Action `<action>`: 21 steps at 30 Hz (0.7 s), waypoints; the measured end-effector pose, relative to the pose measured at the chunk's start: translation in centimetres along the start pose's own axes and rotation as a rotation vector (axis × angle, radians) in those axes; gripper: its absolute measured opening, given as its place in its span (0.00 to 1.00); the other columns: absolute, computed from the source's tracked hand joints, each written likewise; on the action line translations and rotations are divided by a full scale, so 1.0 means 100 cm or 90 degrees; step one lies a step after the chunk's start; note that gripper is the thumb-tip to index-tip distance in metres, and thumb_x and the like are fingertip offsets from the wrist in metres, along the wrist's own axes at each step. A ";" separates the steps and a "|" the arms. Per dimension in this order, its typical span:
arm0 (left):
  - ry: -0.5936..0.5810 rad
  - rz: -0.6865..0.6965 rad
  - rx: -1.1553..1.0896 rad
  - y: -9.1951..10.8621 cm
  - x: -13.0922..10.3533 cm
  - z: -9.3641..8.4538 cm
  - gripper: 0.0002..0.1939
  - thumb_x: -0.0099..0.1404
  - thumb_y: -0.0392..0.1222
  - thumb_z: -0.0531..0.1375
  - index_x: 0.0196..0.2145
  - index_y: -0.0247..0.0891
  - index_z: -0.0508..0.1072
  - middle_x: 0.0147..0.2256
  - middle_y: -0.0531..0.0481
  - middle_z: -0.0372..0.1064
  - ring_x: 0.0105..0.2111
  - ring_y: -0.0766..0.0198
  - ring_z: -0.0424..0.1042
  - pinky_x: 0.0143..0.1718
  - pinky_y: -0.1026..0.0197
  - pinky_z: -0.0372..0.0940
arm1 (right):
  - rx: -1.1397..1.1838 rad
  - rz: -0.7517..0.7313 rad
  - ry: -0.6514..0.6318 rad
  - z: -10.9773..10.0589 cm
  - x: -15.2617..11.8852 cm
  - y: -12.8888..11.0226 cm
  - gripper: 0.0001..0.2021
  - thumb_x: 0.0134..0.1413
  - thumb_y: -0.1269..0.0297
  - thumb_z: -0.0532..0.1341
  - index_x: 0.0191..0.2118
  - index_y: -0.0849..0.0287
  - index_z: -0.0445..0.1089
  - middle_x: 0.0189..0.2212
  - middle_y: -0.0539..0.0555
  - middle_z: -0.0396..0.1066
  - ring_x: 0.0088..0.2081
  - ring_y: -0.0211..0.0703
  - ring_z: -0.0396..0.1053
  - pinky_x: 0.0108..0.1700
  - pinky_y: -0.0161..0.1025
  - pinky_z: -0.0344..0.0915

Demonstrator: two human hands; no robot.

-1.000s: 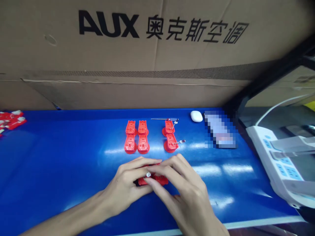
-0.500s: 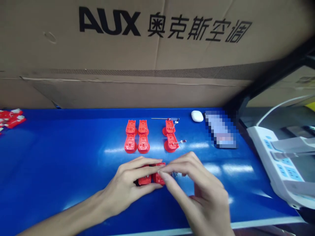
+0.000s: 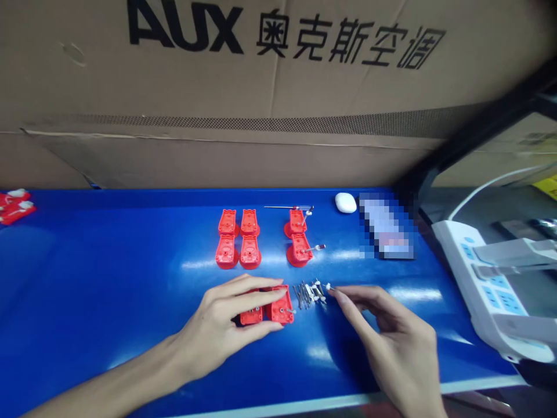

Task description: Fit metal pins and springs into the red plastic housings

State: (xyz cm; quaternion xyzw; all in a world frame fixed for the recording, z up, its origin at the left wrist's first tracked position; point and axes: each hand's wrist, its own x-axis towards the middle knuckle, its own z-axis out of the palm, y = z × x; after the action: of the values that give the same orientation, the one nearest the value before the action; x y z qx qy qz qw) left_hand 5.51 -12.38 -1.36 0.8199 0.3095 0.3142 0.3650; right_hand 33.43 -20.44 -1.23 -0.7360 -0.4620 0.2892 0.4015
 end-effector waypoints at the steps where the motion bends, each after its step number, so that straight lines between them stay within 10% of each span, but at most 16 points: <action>1: 0.000 0.001 0.000 0.000 0.000 0.000 0.27 0.71 0.38 0.73 0.65 0.50 0.79 0.62 0.46 0.79 0.56 0.54 0.83 0.59 0.51 0.80 | -0.004 -0.006 -0.002 0.000 0.000 0.001 0.17 0.65 0.44 0.70 0.46 0.52 0.84 0.42 0.55 0.85 0.44 0.51 0.80 0.47 0.44 0.74; 21: 0.017 0.007 -0.007 -0.001 -0.001 0.001 0.27 0.70 0.38 0.74 0.64 0.50 0.80 0.61 0.45 0.80 0.56 0.54 0.83 0.59 0.52 0.80 | -0.051 0.004 -0.068 -0.011 0.023 0.023 0.22 0.62 0.38 0.70 0.46 0.50 0.84 0.43 0.53 0.85 0.46 0.53 0.80 0.48 0.44 0.73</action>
State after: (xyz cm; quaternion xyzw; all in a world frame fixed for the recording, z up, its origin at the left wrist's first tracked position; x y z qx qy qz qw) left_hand 5.54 -12.43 -1.49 0.8153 0.3085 0.3288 0.3633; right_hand 36.29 -19.27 -2.75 -0.7366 -0.4917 0.3104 0.3454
